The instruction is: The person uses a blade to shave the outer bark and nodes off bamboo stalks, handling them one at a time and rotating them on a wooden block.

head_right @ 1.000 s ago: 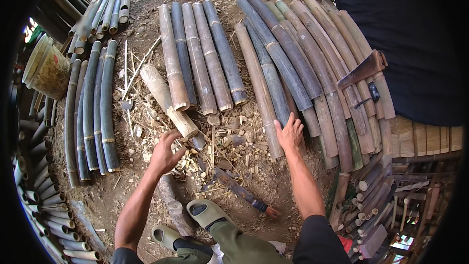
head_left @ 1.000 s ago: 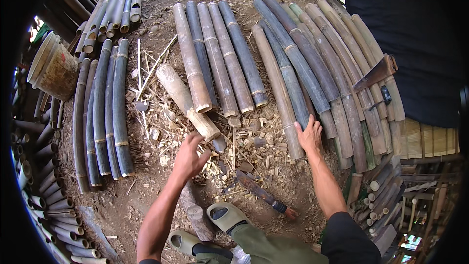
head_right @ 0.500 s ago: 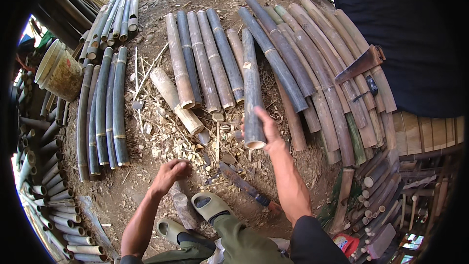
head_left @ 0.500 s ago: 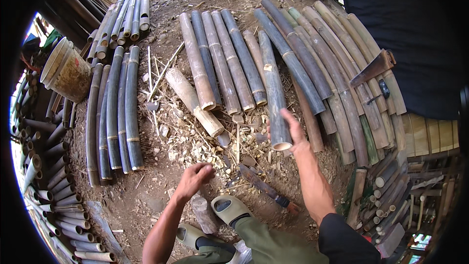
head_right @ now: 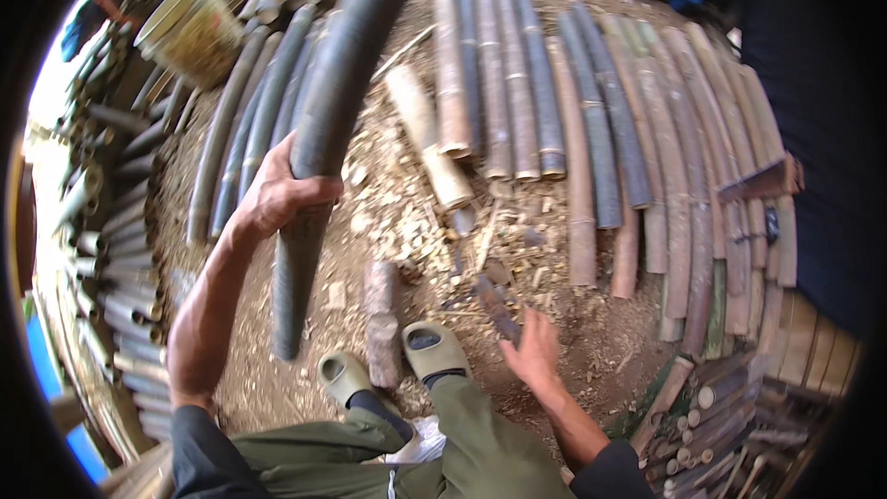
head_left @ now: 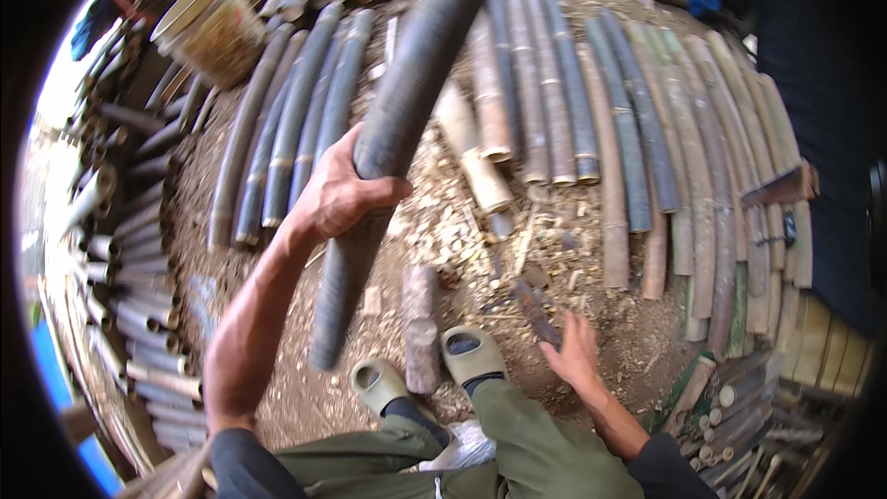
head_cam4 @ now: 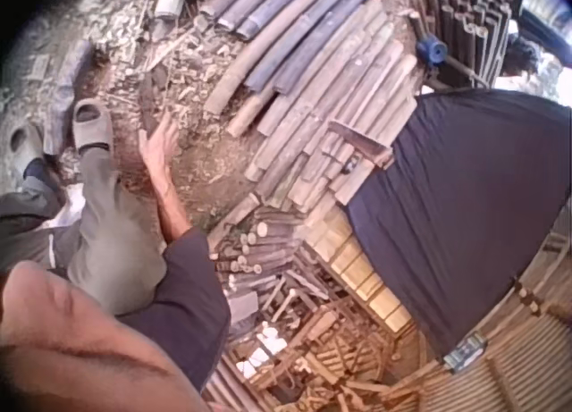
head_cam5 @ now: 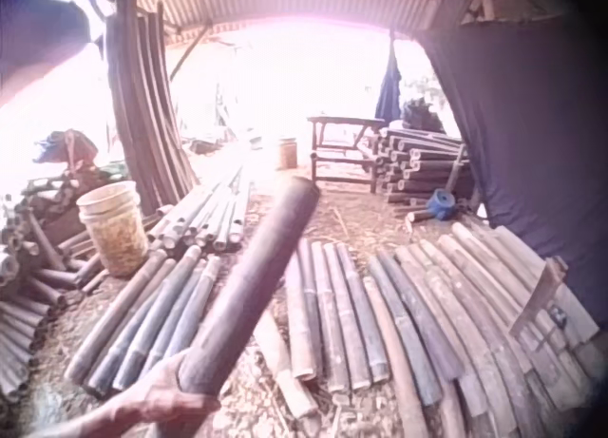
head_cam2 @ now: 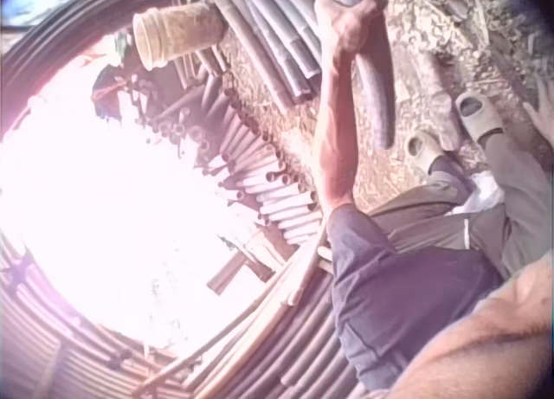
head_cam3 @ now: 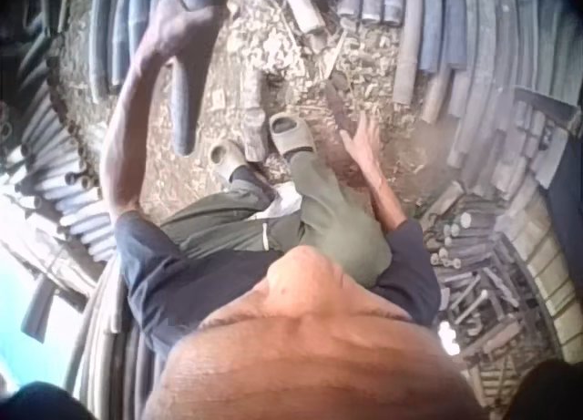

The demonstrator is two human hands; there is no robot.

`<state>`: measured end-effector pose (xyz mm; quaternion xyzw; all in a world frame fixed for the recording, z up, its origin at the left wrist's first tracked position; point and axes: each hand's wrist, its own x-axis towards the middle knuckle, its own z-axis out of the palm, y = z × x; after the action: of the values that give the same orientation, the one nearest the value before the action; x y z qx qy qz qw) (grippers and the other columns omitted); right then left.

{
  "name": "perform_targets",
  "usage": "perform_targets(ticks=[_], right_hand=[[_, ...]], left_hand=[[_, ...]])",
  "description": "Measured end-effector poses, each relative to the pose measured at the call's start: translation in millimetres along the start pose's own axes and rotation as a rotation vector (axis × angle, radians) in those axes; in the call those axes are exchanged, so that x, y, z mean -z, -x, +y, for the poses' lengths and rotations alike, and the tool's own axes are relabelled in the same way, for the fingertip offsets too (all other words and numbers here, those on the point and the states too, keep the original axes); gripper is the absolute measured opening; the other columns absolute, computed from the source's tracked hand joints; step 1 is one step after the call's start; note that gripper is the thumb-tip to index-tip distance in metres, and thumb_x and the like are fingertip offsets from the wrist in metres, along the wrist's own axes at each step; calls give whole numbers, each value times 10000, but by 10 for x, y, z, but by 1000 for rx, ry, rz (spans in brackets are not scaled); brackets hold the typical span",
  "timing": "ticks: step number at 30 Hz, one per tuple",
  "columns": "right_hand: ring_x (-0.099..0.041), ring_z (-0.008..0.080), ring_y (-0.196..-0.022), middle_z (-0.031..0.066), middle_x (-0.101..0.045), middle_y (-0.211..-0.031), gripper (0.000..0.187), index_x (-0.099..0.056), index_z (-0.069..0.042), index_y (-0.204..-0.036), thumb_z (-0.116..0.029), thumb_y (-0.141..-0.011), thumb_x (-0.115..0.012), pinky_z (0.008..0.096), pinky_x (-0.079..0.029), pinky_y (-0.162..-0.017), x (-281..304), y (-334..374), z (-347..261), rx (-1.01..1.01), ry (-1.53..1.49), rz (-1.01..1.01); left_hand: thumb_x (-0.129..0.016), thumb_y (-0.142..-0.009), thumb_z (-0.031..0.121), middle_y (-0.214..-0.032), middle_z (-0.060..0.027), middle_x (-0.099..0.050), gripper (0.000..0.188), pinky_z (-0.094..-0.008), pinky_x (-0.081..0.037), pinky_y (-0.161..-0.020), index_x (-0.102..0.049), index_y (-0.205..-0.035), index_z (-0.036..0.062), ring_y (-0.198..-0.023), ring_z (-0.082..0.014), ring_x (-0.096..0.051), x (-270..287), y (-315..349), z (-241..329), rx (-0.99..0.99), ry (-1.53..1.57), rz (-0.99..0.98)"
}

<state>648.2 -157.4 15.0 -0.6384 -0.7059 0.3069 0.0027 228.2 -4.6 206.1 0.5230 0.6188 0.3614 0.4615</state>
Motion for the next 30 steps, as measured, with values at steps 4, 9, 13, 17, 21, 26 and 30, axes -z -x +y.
perform_targets(ticks=[4, 9, 13, 17, 21, 26, 30], right_hand=[[-475, 456, -1219, 270, -467, -1311, 818, -372, 1, -1452, -200, -783, -797, 506, -418, -1032, -269, 437, 563, -215, 44, -150], [-529, 458, -1144, 299, -489, -1287, 761, -341, -18, -1464, -114, -798, -696, 493, -453, -982, -424, 429, 789, -39, -47, -116], [-640, 398, -888, 226, -625, -1027, 560, -476, 20, -1385, -101, -848, -581, 441, -525, -833, 85, 396, 407, -68, -261, -164], [-665, 341, -813, 197, -654, -1000, 507, -538, 16, -1344, -54, -847, -604, 417, -538, -782, 446, 372, -366, 201, -159, -85], [-697, 348, -884, 206, -656, -1038, 501, -520, 4, -1368, -92, -893, -649, 421, -563, -791, 452, 120, -965, 518, -127, -192], [-703, 407, -881, 258, -656, -1087, 462, -499, 0, -1359, -196, -956, -609, 477, -586, -742, 62, -120, -1374, 518, -40, -338], [-700, 433, -794, 264, -671, -997, 376, -536, 13, -1230, -241, -964, -615, 493, -581, -667, -207, -235, -1625, 480, 50, -387]], left_hand=[[-788, -627, 140, -1050, -149, -681, 713, -395, -548, -817, -553, -1290, 28, -893, -278, -673, 425, 550, -663, 139, -555, -206], [-814, -608, 184, -1073, -118, -672, 716, -433, -556, -887, -552, -1272, 135, -1021, -292, -667, 844, 1534, -1901, 193, -1043, -483], [-809, -624, 174, -1155, -102, -650, 715, -441, -481, -1020, -548, -1290, 182, -1133, -314, -617, 912, 2036, -2361, 300, -1077, -506], [-796, -641, 150, -1193, -104, -632, 721, -454, -445, -1062, -534, -1312, 187, -1177, -307, -595, 951, 2321, -2791, 425, -1042, -490], [-791, -640, 116, -1210, -95, -627, 750, -470, -436, -1073, -509, -1334, 159, -1189, -310, -587, 955, 2454, -3074, 524, -1142, -434], [-791, -637, 348, -1274, -131, -612, 875, -442, -413, -1125, -457, -1413, 120, -1229, -317, -570, 506, 2090, -2782, 338, -893, -498], [-792, -597, 313, -995, -173, -717, 674, -452, -564, -867, -615, -1216, 113, -943, -355, -696, 270, 1879, -2736, 393, -870, -574]])
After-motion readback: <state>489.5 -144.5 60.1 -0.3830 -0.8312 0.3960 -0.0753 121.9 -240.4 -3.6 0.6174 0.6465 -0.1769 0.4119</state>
